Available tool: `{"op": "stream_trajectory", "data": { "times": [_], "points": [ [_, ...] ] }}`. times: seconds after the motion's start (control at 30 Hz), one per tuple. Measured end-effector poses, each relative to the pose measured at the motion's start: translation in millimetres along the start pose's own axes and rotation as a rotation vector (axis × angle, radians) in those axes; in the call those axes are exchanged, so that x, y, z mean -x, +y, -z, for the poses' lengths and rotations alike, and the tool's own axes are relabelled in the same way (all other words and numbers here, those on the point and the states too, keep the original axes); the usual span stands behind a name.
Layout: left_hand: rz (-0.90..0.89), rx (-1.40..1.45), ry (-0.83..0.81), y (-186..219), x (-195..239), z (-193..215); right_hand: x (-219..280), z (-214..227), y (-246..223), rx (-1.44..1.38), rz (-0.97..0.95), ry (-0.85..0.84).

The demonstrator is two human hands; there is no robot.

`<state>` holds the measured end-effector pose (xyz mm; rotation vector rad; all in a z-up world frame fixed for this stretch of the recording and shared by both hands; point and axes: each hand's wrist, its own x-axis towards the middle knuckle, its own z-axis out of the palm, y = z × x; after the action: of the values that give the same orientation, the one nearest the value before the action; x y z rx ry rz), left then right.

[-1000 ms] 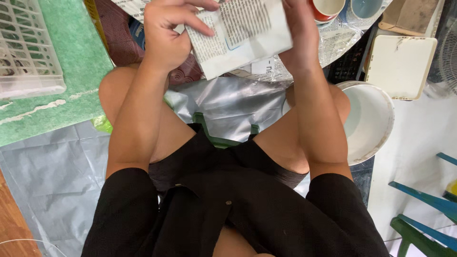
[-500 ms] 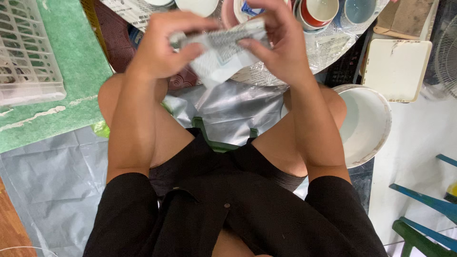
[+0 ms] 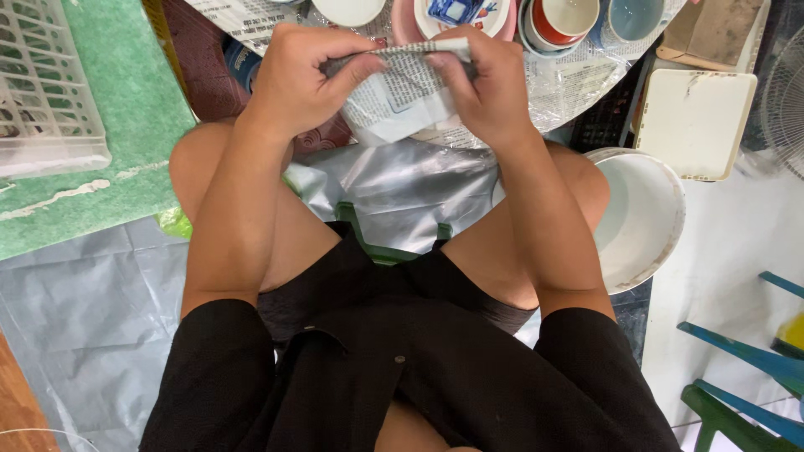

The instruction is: The person repeatedly folds and unfolds sheets of newspaper while seated. They handle the paper with both hands, creasing it into smaller sections and then opening it back out, repeating this cycle multiple times.

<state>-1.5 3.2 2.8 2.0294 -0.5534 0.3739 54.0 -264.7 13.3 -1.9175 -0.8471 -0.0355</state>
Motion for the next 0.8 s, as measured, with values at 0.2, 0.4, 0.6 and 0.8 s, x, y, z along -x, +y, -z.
{"op": "stream_trajectory", "data": {
  "times": [0.2, 0.4, 0.6, 0.8],
  "points": [
    [-0.029, -0.007, -0.02, -4.7, -4.7, 9.2, -3.8, 11.1, 3.1, 0.1, 0.136, 0.086],
    [-0.118, 0.016, -0.093, 7.2, -6.6, -8.9, -10.3, 13.5, -13.2, 0.275, 0.219, -0.057],
    [0.183, 0.393, 0.179, 5.9, -7.3, -23.3, -12.6, -2.1, -20.0, -0.541, 0.072, 0.156],
    [0.14, 0.649, 0.148, 3.3, -4.3, -25.3, -4.1, -7.4, 4.8, -0.641, -0.196, 0.006]
  ]
}}
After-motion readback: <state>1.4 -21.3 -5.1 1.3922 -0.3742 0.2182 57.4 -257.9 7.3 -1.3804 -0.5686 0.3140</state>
